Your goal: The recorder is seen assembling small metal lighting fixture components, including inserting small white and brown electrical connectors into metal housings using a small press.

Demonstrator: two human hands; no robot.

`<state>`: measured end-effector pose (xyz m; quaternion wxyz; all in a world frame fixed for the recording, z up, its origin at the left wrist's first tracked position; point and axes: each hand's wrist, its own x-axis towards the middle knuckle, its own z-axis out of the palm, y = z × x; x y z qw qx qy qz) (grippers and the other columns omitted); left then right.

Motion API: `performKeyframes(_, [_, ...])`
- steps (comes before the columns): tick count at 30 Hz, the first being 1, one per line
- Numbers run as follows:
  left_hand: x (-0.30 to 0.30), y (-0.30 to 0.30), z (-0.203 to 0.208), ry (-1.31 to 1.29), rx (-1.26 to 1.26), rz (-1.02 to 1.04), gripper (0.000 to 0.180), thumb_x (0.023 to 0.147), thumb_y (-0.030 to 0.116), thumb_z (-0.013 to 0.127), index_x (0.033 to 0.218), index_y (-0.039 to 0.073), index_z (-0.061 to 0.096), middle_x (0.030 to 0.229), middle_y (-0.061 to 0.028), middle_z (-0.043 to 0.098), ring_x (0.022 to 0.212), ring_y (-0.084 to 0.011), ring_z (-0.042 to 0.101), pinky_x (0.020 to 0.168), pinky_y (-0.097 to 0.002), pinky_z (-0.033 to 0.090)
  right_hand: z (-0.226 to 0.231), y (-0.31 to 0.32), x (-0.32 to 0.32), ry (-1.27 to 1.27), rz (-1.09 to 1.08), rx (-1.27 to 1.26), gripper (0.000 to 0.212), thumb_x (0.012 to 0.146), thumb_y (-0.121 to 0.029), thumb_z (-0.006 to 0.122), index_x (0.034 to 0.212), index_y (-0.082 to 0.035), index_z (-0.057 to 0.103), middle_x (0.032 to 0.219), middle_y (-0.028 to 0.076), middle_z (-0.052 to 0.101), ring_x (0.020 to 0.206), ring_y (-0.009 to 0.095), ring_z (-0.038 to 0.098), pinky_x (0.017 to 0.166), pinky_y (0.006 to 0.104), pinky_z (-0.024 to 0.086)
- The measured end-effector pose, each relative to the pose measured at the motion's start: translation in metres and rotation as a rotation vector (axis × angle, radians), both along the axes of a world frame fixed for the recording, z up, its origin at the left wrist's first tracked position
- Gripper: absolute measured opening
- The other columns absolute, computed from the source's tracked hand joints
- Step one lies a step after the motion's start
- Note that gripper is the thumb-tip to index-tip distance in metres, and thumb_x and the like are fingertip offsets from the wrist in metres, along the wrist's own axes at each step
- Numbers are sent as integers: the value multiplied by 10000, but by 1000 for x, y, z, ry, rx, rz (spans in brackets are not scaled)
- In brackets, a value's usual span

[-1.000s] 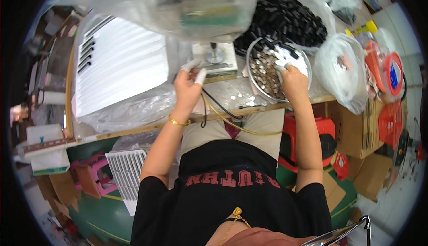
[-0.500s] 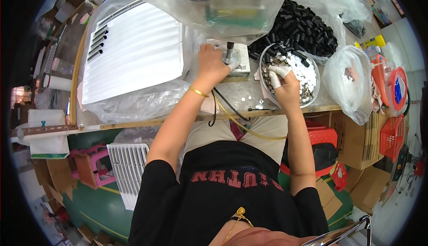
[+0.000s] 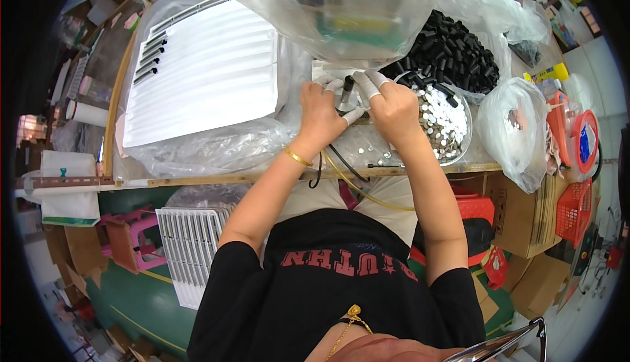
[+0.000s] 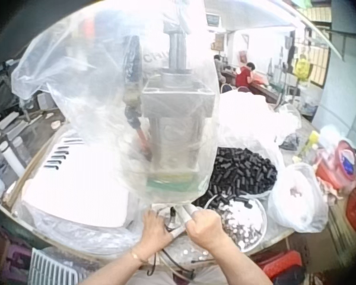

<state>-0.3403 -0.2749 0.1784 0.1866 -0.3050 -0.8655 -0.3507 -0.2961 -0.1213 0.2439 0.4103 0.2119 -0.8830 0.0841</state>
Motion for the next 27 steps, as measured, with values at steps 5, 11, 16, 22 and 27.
performKeyframes(5, [20,-18,25,32,162,-37,506,669,168,770,1107,22,563,1081,-158,529,1010,-341,452,883,-424,390,10,1,0,-119,11,56,424,639,-51,609,1061,-41,655,969,124,657,671,226,628,563,309,507])
performKeyframes(11, [40,-75,75,112,311,-128,442,687,25,752,1094,16,579,1039,-133,574,887,-288,558,766,-358,468,4,-14,-4,-181,5,-226,246,727,-55,679,974,-54,688,929,98,671,681,215,627,594,288,509])
performKeyframes(16, [9,-143,105,198,253,266,339,721,31,746,1044,36,641,923,-92,610,782,-192,545,728,-299,467,2,-31,-6,-599,-23,-1077,150,809,-9,677,959,-5,683,834,8,665,690,56,547,633,208,449])
performKeyframes(22, [-100,-251,89,138,139,558,299,765,142,710,1045,54,654,966,-74,634,828,-187,551,770,-309,458,0,-22,2,-619,10,-1137,191,800,-32,683,982,23,670,906,78,687,761,137,629,662,250,495])
performKeyframes(27, [-145,-299,84,230,-235,604,293,741,71,637,1032,44,650,975,-144,628,920,-318,556,871,-404,438,-5,-28,7,-171,-81,-431,183,790,-25,679,972,-6,678,942,130,684,803,205,665,693,287,522])
